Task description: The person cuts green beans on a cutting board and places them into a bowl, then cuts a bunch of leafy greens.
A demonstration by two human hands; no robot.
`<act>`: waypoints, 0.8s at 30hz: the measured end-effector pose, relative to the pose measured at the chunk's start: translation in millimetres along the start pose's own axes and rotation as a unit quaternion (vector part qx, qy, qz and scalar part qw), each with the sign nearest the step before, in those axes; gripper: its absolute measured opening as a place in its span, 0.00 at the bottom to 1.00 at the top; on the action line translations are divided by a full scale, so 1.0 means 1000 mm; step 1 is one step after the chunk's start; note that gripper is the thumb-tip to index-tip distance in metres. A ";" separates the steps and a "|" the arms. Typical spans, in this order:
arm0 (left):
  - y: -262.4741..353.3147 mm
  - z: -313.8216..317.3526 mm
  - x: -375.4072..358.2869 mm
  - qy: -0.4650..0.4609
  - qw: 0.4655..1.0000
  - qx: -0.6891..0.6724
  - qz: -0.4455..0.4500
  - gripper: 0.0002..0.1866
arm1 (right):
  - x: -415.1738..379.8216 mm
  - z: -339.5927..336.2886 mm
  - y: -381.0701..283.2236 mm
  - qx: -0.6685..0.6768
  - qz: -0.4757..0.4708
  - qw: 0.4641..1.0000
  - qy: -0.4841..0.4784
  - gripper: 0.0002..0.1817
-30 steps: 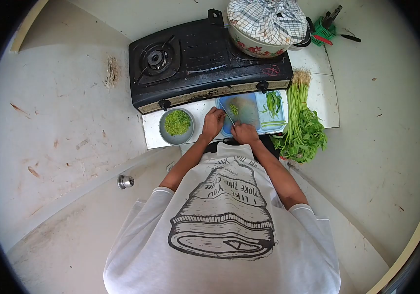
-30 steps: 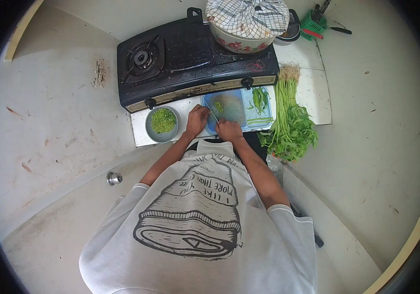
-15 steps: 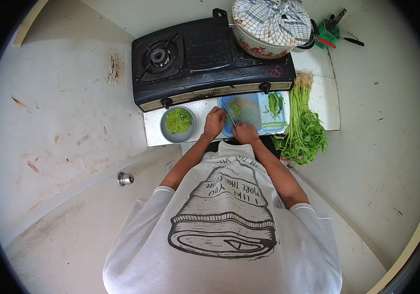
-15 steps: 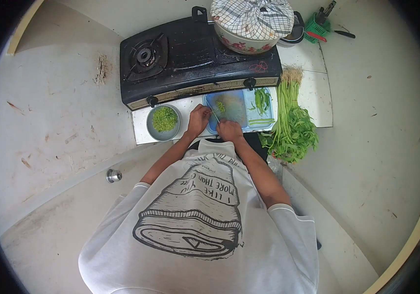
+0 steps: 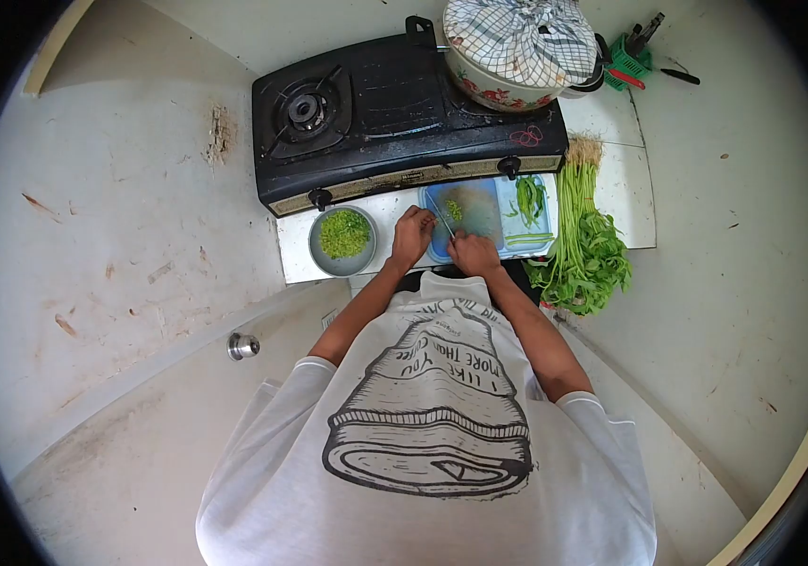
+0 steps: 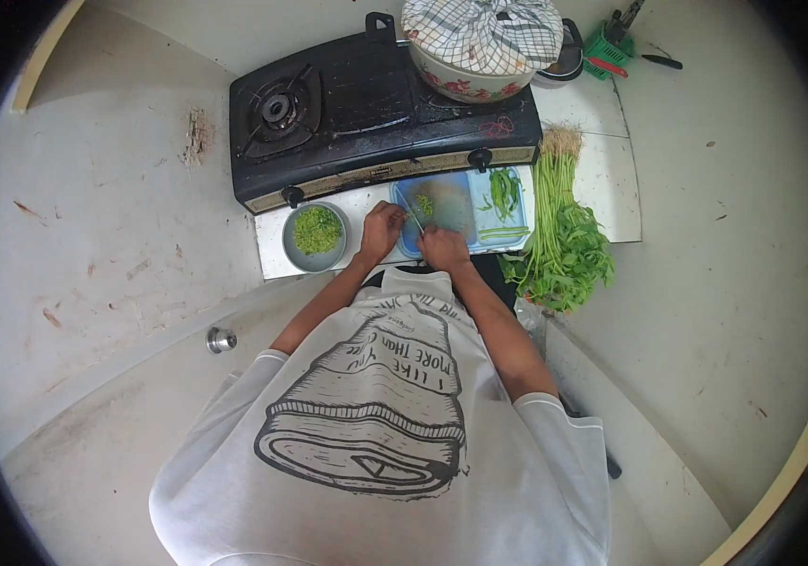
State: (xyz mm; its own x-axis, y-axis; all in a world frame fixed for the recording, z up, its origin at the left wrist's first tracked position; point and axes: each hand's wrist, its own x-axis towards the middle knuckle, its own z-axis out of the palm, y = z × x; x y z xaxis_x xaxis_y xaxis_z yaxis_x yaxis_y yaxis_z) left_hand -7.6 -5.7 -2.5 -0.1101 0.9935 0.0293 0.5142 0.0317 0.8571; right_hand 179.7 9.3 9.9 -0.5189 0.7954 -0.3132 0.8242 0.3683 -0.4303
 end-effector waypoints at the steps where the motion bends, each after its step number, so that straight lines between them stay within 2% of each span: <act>1: 0.000 0.000 0.000 -0.001 1.000 0.003 0.001 0.04 | -0.001 -0.001 0.000 0.000 -0.006 1.000 -0.005 0.23; 14: 0.013 -0.006 0.002 -0.012 1.000 0.017 -0.017 0.04 | 0.005 0.004 -0.005 -0.018 -0.011 1.000 -0.009 0.22; 20: 0.001 -0.001 0.002 -0.004 1.000 0.009 0.003 0.04 | 0.003 0.010 0.001 -0.014 -0.031 0.999 -0.013 0.22; 24: 0.005 -0.005 -0.001 -0.013 1.000 0.015 -0.002 0.05 | 0.010 0.004 -0.008 -0.009 0.000 1.000 -0.014 0.22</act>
State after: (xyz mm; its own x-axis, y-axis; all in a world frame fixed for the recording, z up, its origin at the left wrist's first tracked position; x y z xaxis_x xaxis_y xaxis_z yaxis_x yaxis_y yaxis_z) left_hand -8.9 -6.9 3.7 -0.0905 0.9958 0.0134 0.5398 0.0378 0.8410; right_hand 166.7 12.3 6.5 -0.5251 0.7820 -0.3359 0.8279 0.3778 -0.4145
